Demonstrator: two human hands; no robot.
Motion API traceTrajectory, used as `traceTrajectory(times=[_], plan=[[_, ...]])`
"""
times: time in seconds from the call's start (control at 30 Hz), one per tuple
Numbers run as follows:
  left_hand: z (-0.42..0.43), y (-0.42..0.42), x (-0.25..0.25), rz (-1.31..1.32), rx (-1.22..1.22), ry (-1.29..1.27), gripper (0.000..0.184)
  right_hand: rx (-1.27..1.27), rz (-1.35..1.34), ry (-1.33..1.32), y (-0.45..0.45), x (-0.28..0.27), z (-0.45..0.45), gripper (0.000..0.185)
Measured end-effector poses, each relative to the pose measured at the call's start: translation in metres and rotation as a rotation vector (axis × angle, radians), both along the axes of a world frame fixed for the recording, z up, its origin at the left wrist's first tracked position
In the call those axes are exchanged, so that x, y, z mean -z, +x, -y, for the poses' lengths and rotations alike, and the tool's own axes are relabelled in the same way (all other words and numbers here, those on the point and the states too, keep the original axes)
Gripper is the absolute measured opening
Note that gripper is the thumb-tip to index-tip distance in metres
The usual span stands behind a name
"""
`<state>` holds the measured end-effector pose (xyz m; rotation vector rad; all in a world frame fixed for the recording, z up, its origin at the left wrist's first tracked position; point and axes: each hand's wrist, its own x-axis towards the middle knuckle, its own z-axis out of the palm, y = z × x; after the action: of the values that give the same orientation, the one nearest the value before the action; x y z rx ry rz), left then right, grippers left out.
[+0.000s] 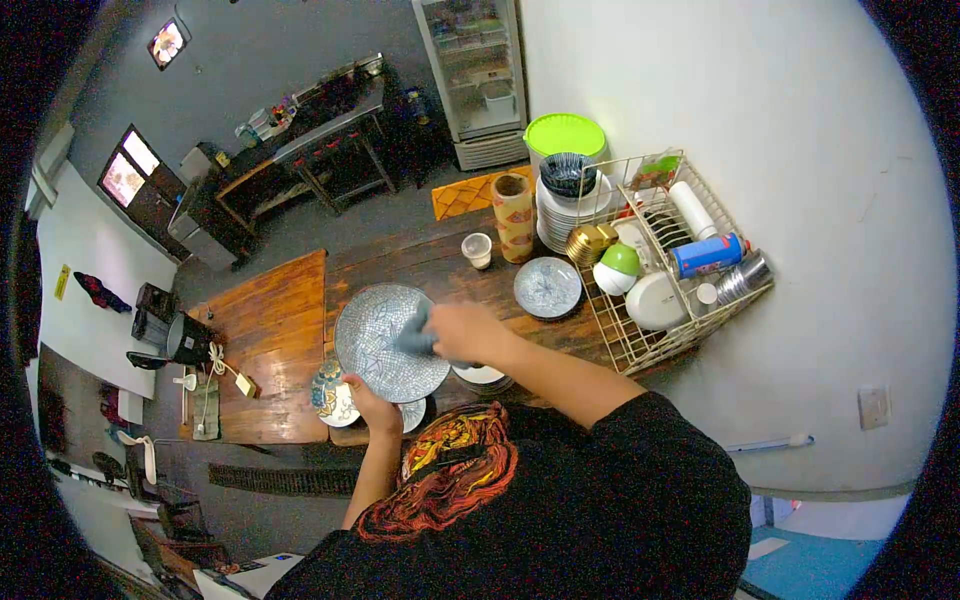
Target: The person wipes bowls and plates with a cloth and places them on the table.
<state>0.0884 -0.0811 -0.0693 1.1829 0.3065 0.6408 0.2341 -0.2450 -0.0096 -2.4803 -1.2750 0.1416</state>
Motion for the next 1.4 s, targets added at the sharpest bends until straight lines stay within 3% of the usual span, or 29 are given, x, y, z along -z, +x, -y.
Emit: traceTrajectory(times=[0.2, 0.27, 0.37, 0.43, 0.5, 0.7, 0.77, 0.83, 0.93, 1.03, 1.1, 1.17, 1.27, 1.4], plan=[[0.001, -0.001, 0.01, -0.091, 0.008, 0.086, 0.076, 0.178, -0.054, 0.325, 0.016, 0.008, -0.038, 0.028], [0.001, 0.0, 0.009, -0.088, 0.005, 0.075, 0.077, -0.032, -0.025, 0.57, 0.007, 0.016, -0.056, 0.027], [0.001, 0.002, 0.008, -0.088, -0.003, 0.055, 0.077, -0.116, -0.112, 0.492, -0.024, -0.003, -0.047, 0.027], [0.001, 0.002, 0.008, -0.09, -0.011, 0.04, 0.078, -0.402, -0.151, 0.453, -0.029, 0.007, -0.038, 0.029], [-0.007, 0.001, 0.016, -0.102, -0.042, 0.067, 0.078, -0.459, -0.297, 0.333, -0.032, 0.002, -0.022, 0.031], [-0.021, 0.0, 0.032, -0.117, -0.112, 0.125, 0.077, -0.17, -0.147, 0.014, -0.004, 0.007, 0.007, 0.035], [-0.019, 0.001, 0.032, -0.098, -0.081, 0.106, 0.076, 0.084, -0.031, 0.13, 0.009, 0.009, 0.008, 0.035], [-0.017, 0.003, 0.032, -0.078, -0.046, 0.087, 0.075, 0.16, 0.015, 0.315, 0.019, 0.006, -0.002, 0.034], [-0.014, 0.005, 0.033, -0.047, 0.011, 0.06, 0.074, 0.111, 0.007, 0.538, 0.015, 0.012, -0.029, 0.031], [-0.012, 0.007, 0.033, -0.017, 0.064, 0.036, 0.072, 0.045, -0.077, 0.438, -0.016, -0.001, -0.042, 0.029], [-0.012, 0.008, 0.034, 0.005, 0.099, 0.016, 0.071, -0.204, -0.133, 0.514, -0.031, 0.003, -0.041, 0.028], [-0.016, 0.007, 0.04, -0.03, 0.043, 0.039, 0.072, -0.345, -0.207, 0.386, -0.035, 0.006, -0.031, 0.03], [-0.024, 0.004, 0.052, -0.132, -0.13, 0.115, 0.073, -0.384, -0.341, 0.292, -0.031, 0.004, -0.008, 0.031], [-0.02, 0.003, 0.032, -0.11, -0.077, 0.159, 0.081, -0.181, -0.185, 0.083, -0.005, 0.021, 0.008, 0.033]])
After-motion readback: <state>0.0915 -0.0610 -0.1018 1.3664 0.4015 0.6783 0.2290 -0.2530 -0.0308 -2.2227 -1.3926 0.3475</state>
